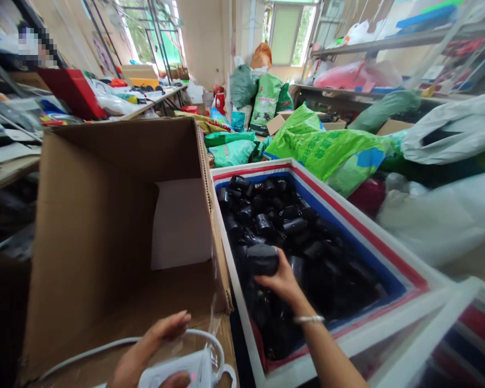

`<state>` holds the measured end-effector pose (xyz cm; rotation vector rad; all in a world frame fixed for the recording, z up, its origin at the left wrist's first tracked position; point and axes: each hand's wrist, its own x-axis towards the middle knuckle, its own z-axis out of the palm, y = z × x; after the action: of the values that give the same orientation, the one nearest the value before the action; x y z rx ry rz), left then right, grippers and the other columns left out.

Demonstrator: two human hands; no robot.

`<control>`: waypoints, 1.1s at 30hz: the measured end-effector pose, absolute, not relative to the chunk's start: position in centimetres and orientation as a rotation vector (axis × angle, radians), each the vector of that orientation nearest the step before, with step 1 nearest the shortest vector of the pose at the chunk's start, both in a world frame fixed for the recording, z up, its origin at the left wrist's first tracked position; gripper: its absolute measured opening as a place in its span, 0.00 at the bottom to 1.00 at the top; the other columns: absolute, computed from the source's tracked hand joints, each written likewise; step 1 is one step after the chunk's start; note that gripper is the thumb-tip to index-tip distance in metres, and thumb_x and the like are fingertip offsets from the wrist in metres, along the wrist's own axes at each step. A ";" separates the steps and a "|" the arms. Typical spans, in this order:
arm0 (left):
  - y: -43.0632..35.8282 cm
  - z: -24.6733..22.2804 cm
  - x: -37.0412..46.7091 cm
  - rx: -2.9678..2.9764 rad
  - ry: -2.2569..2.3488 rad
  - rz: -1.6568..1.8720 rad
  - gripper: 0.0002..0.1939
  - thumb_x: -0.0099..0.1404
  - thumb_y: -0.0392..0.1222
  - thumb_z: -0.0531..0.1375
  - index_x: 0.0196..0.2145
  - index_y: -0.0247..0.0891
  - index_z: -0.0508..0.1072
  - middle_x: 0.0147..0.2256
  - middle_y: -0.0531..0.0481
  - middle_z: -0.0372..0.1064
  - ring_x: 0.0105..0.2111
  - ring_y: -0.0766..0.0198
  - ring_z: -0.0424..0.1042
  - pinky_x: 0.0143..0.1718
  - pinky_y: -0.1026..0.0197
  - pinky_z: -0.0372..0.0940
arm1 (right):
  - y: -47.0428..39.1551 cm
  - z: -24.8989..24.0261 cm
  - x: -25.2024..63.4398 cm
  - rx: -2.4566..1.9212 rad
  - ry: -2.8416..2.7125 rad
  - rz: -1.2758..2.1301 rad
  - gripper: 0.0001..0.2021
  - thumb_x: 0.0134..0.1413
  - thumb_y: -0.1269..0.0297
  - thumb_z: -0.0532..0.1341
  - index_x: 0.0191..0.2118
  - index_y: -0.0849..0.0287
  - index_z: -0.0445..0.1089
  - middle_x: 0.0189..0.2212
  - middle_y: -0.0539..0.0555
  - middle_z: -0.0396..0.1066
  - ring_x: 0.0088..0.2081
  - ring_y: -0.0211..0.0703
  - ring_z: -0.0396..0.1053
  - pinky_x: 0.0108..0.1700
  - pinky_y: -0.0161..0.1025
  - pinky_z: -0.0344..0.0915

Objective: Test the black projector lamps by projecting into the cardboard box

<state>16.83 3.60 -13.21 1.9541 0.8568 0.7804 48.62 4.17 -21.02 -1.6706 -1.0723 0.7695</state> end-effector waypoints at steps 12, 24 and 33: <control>0.6 -5.7 22.9 2.393 0.794 0.747 0.33 0.53 0.28 0.62 0.55 0.45 0.59 0.56 0.36 0.56 0.52 0.42 0.64 0.47 0.38 0.65 | -5.1 -9.6 38.9 -1.332 -1.441 0.605 0.49 0.29 0.65 0.69 0.61 0.53 0.47 0.49 0.56 0.66 0.46 0.54 0.69 0.51 0.46 0.64; 0.2 -3.4 17.2 2.072 1.036 0.571 0.33 0.57 0.41 0.62 0.58 0.41 0.56 0.46 0.42 0.64 0.45 0.49 0.67 0.46 0.46 0.62 | -7.1 -12.0 36.8 -1.264 -1.180 1.104 0.38 0.30 0.61 0.71 0.53 0.58 0.64 0.42 0.54 0.72 0.43 0.52 0.69 0.45 0.42 0.66; 0.1 -3.0 16.1 2.149 1.161 0.325 0.10 0.60 0.37 0.57 0.40 0.36 0.68 0.39 0.42 0.69 0.41 0.51 0.70 0.43 0.50 0.62 | -6.7 -10.4 34.1 -1.643 -1.339 0.946 0.27 0.34 0.69 0.65 0.47 0.60 0.67 0.32 0.49 0.74 0.33 0.44 0.71 0.34 0.35 0.67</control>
<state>16.07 0.08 -3.04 2.1494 1.1614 0.3254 34.10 -6.69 -10.42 -1.6425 -1.3387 0.9459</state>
